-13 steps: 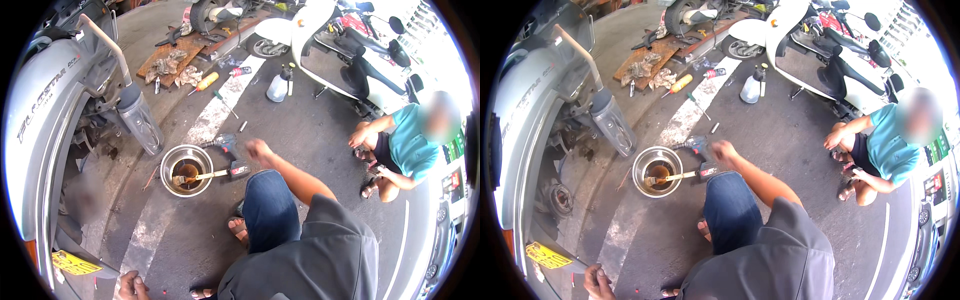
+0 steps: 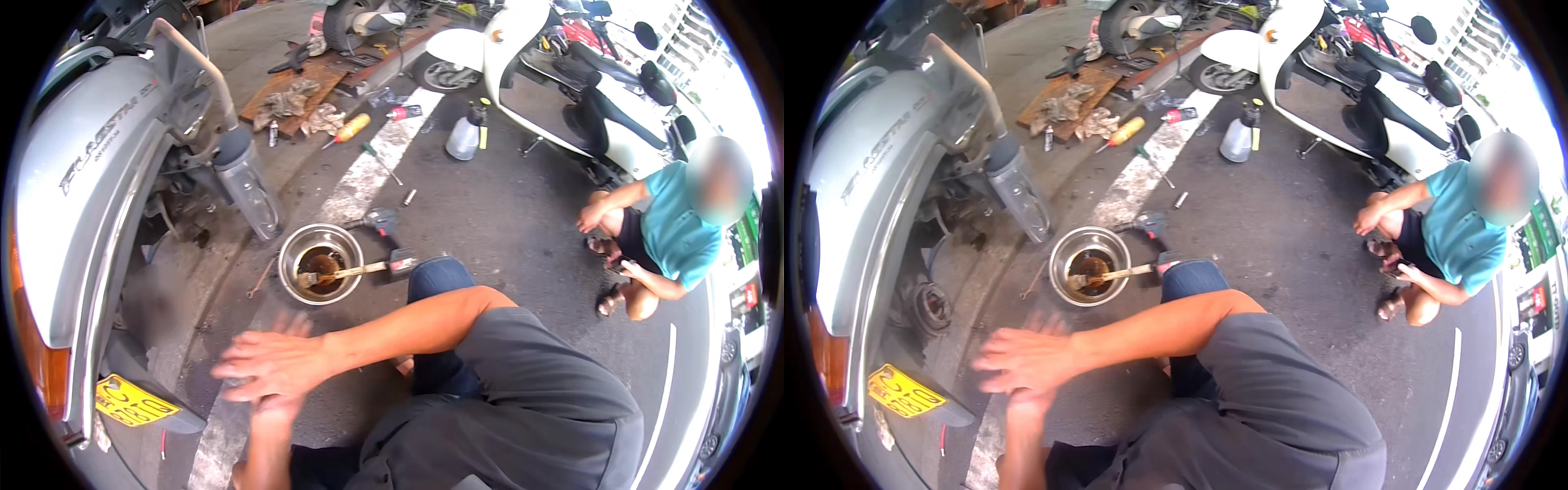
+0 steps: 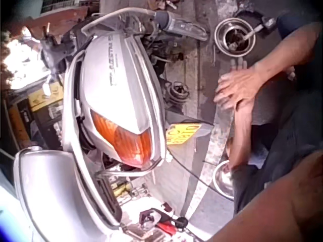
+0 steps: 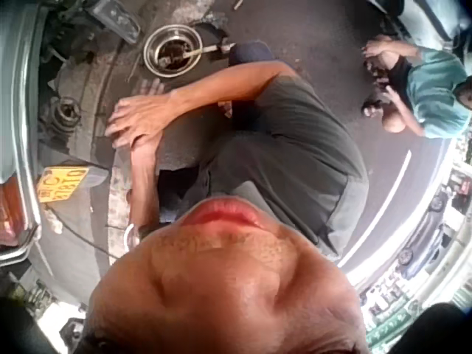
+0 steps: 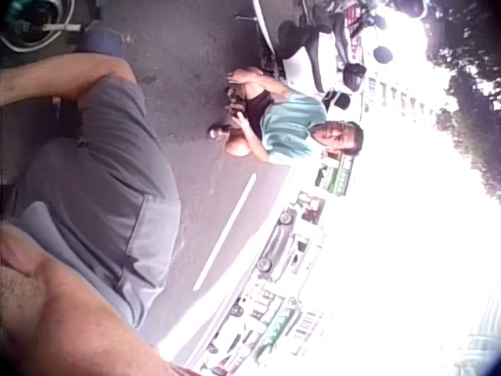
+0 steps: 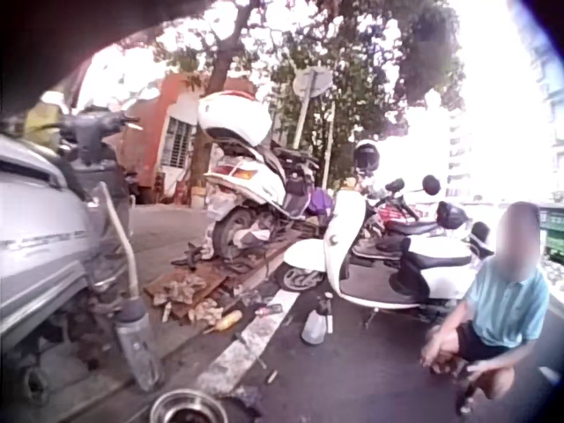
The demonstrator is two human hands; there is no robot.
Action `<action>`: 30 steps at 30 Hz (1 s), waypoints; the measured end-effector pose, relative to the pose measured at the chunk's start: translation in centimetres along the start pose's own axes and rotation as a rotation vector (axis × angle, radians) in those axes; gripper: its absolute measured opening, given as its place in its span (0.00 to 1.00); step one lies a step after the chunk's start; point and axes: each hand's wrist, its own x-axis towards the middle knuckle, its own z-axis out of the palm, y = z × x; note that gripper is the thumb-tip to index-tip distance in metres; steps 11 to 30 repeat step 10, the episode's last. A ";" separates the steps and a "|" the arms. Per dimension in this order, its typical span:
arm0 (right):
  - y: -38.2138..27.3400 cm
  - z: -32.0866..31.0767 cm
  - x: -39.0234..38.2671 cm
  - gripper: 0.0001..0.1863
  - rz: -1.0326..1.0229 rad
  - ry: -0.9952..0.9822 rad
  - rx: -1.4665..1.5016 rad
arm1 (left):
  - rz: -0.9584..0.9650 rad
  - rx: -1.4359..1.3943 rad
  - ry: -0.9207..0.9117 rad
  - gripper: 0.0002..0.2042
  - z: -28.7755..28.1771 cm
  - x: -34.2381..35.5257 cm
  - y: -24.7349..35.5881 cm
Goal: The person removes a wheel from a motorcycle, takes out the brake shoe assembly, cleans the components using a drill with a wire brush attachment, applies oil with a brush, and then reinstalls the brake components onto the vehicle.
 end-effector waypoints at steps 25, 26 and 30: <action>9.0 -6.6 -4.3 0.21 0.547 -0.640 -0.376 | -0.063 0.370 0.388 0.35 0.6 -5.4 2.5; 9.0 -6.6 -4.3 0.21 0.547 -0.640 -0.376 | -0.063 0.370 0.388 0.35 0.6 -5.4 2.5; 9.0 -6.6 -4.3 0.21 0.547 -0.640 -0.376 | -0.063 0.370 0.388 0.35 0.6 -5.4 2.5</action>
